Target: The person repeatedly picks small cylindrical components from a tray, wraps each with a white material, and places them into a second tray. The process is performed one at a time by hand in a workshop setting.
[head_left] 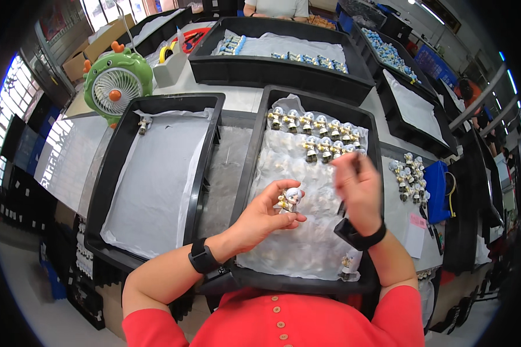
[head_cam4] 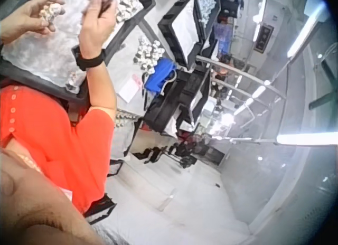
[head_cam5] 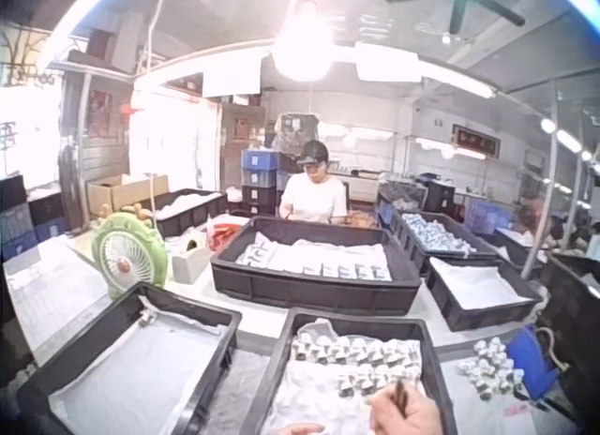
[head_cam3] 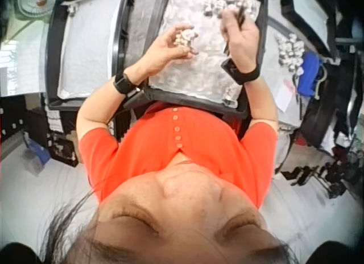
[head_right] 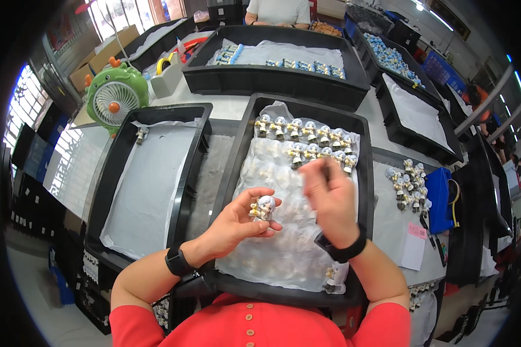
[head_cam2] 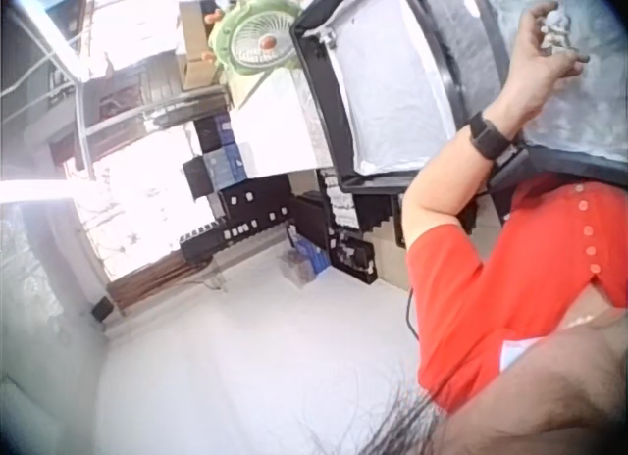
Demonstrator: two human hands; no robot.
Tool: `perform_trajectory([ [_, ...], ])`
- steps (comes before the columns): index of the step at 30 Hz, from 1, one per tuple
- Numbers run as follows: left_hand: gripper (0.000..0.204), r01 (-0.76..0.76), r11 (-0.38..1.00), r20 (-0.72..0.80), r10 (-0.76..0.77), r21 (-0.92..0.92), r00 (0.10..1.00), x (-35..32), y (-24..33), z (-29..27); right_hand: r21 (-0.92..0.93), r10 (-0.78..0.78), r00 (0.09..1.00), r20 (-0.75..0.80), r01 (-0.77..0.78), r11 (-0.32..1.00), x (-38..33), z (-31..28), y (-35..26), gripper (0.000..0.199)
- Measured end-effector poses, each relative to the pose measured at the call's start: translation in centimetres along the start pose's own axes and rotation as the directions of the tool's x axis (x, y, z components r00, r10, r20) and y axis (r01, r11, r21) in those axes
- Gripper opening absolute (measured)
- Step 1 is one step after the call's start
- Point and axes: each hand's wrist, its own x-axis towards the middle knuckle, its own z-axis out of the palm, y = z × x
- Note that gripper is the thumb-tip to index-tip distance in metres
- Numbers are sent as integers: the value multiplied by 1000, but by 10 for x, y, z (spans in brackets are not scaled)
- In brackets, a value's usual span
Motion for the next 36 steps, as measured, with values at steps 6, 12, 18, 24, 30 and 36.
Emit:
perform_trajectory([
  [6,60,-32,998,-30,31,-52,999,-3,1,-2,190,4,970,-243,44,981,19,-105,-21,23],
  [12,66,-56,997,4,56,-50,998,-3,1,2,-288,397,881,-257,-462,839,1,-208,91,18],
  [18,68,-119,993,4,119,-26,993,-5,-1,2,-586,166,941,-296,-316,746,-5,-235,139,32],
  [24,68,-158,987,-45,157,-22,987,-7,-1,0,-13,42,978,-206,-45,999,36,-121,-18,24],
  [30,56,-169,958,-24,168,-233,985,-8,4,-3,429,76,956,284,-198,881,24,-17,-25,22],
  [36,52,-196,930,-34,195,-311,980,-8,8,-5,-168,-186,869,459,290,942,0,18,10,91],
])
